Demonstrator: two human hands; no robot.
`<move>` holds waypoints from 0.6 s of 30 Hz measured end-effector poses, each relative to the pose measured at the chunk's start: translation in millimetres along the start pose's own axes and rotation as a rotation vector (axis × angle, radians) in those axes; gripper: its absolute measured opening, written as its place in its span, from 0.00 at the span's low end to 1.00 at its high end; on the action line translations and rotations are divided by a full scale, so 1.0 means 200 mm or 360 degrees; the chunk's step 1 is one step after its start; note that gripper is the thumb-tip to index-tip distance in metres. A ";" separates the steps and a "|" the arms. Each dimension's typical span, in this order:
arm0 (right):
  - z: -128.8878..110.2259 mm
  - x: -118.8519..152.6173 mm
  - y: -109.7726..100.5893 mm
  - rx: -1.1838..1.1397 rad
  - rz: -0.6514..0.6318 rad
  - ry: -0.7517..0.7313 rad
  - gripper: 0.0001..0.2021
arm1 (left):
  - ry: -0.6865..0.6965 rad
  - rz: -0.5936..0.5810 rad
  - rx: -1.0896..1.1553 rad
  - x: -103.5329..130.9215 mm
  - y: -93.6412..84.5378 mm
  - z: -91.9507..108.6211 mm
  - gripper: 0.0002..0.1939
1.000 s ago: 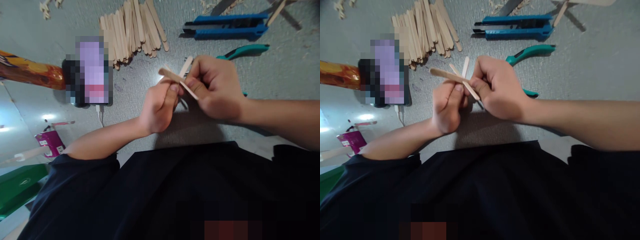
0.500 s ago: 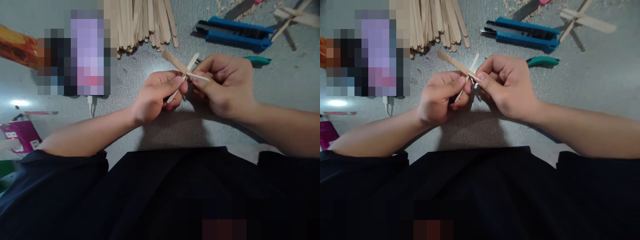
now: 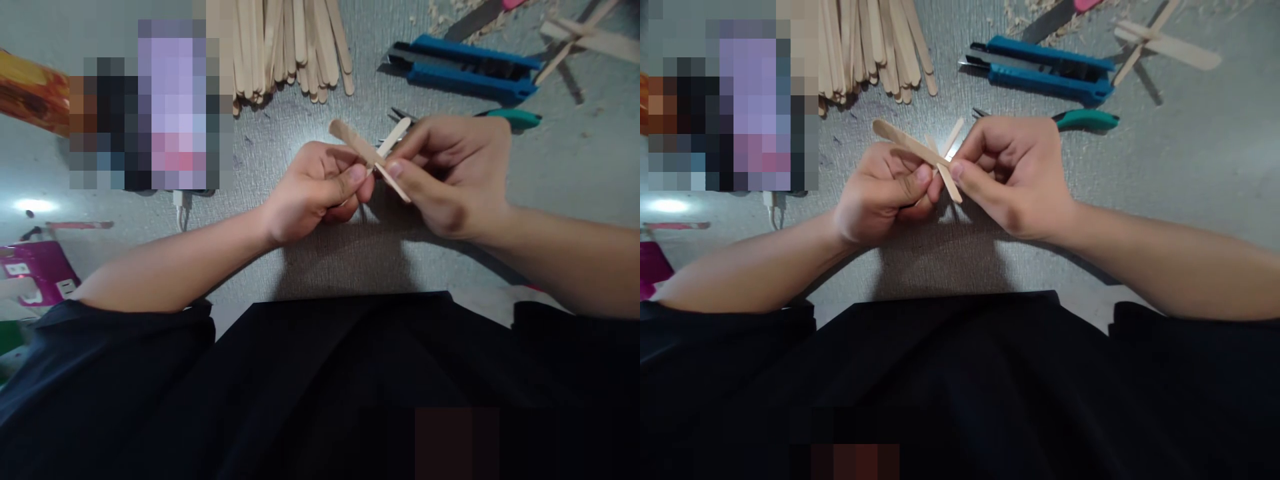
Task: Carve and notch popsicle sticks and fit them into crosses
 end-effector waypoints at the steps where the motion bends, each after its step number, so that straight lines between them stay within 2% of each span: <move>1: -0.01 0.00 0.00 0.0014 -0.0013 -0.0027 0.22 | 0.0003 0.0005 -0.0006 0.00 0.00 0.00 0.34; 5: 0.00 0.01 0.00 0.0097 -0.0006 -0.0067 0.20 | 0.0003 0.0001 0.0033 0.00 0.00 0.00 0.35; 8: 0.03 0.03 0.03 -0.0050 0.0055 -0.0013 0.23 | -0.0006 -0.0066 0.0063 0.00 0.02 0.00 0.35; 11: 0.03 0.03 0.04 -0.0037 0.0138 -0.0121 0.22 | -0.0009 -0.0064 0.0069 0.00 0.02 -0.01 0.35; 15: -0.04 -0.01 0.02 0.0345 -0.0082 -0.0357 0.17 | 0.0034 -0.0056 0.0101 -0.02 0.03 -0.02 0.37; 18: -0.06 -0.02 0.00 0.0494 -0.0182 -0.0330 0.17 | -0.0005 0.0039 0.0145 -0.02 0.03 -0.03 0.35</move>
Point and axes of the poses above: each hand's wrist, its own x-axis away from the middle knuckle, its own y-axis out of the palm, z = x × y, the point moved 4 cm from there along -x, towards the middle knuckle, and after that the axes turned 14 degrees about -x, right-handed, at the moved point
